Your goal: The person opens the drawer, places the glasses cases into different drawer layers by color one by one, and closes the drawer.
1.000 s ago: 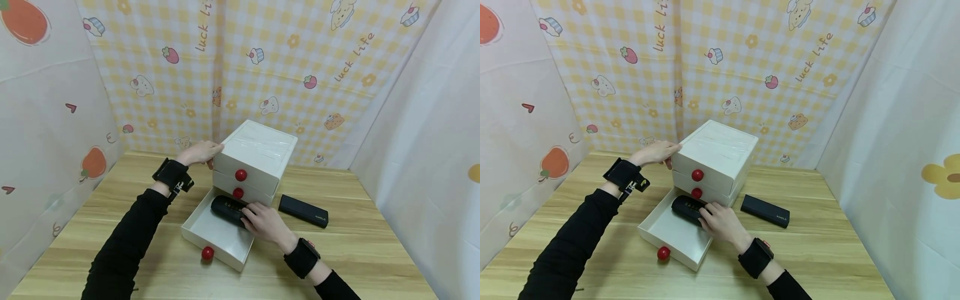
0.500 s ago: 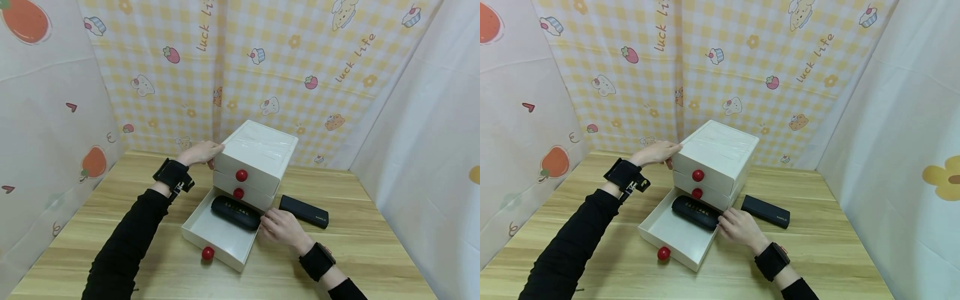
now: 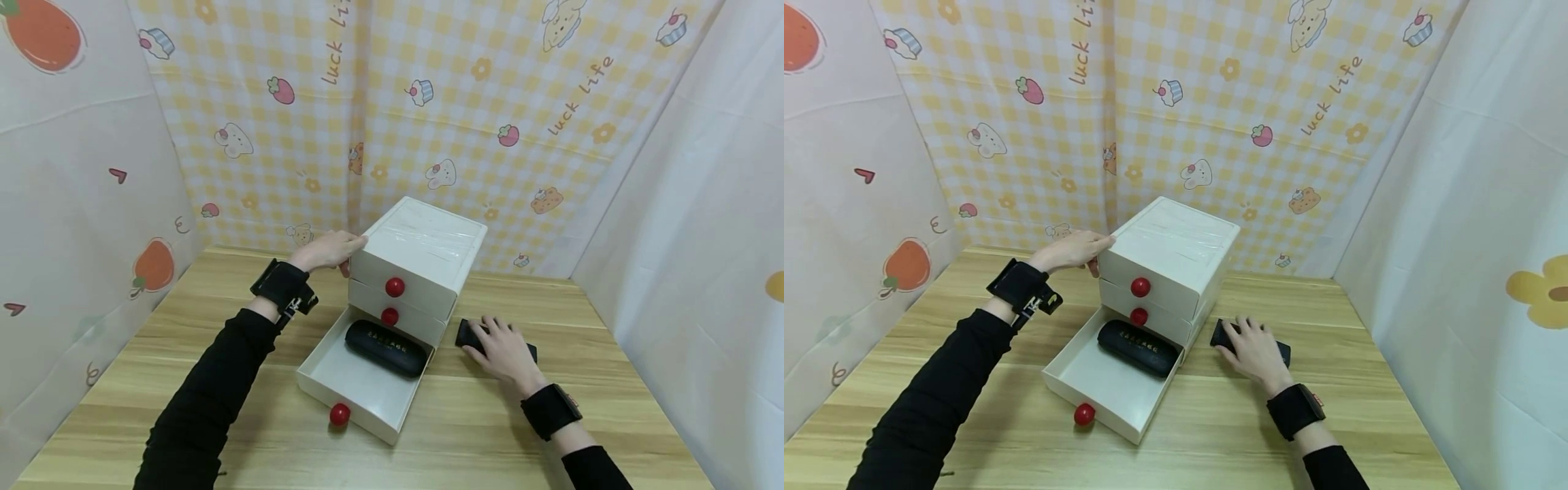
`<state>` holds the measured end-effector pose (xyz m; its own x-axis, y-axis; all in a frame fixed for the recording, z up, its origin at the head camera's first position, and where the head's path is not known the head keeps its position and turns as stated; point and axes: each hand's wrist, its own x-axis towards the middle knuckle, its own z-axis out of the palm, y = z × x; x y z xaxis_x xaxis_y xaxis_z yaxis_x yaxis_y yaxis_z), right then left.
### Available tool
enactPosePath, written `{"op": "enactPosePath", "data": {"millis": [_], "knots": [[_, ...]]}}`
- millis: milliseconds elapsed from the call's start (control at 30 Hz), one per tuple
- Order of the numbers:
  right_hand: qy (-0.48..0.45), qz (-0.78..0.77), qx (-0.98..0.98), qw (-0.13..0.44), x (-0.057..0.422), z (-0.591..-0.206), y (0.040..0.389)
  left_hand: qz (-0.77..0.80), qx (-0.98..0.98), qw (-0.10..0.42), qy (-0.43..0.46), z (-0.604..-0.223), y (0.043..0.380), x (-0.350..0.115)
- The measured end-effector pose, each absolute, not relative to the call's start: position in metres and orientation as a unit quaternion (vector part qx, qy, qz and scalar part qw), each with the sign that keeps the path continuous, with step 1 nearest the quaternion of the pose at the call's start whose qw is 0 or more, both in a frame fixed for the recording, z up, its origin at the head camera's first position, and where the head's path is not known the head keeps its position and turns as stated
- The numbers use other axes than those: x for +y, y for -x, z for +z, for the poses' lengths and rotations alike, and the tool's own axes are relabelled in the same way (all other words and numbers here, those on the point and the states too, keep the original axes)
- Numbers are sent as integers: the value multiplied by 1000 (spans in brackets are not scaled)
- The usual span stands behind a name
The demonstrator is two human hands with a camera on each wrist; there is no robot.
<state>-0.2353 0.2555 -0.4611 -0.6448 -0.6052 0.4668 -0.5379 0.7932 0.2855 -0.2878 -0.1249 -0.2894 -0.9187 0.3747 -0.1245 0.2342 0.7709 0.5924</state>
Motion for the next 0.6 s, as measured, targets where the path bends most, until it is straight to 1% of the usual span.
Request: {"op": "enactPosePath", "data": {"millis": [133,267,500,600], "knots": [[-294,-85,-926,220,274,-467,240,299,933,119,-162,-289,288,-127],[-308,-90,-929,185,288,-474,244,299,933,118,-161,-289,288,-128],[-373,-63,-907,184,303,-483,260,299,932,119,-164,-289,289,-126],[-381,-53,-905,181,305,-484,261,296,934,118,-164,-289,289,-125]]}}
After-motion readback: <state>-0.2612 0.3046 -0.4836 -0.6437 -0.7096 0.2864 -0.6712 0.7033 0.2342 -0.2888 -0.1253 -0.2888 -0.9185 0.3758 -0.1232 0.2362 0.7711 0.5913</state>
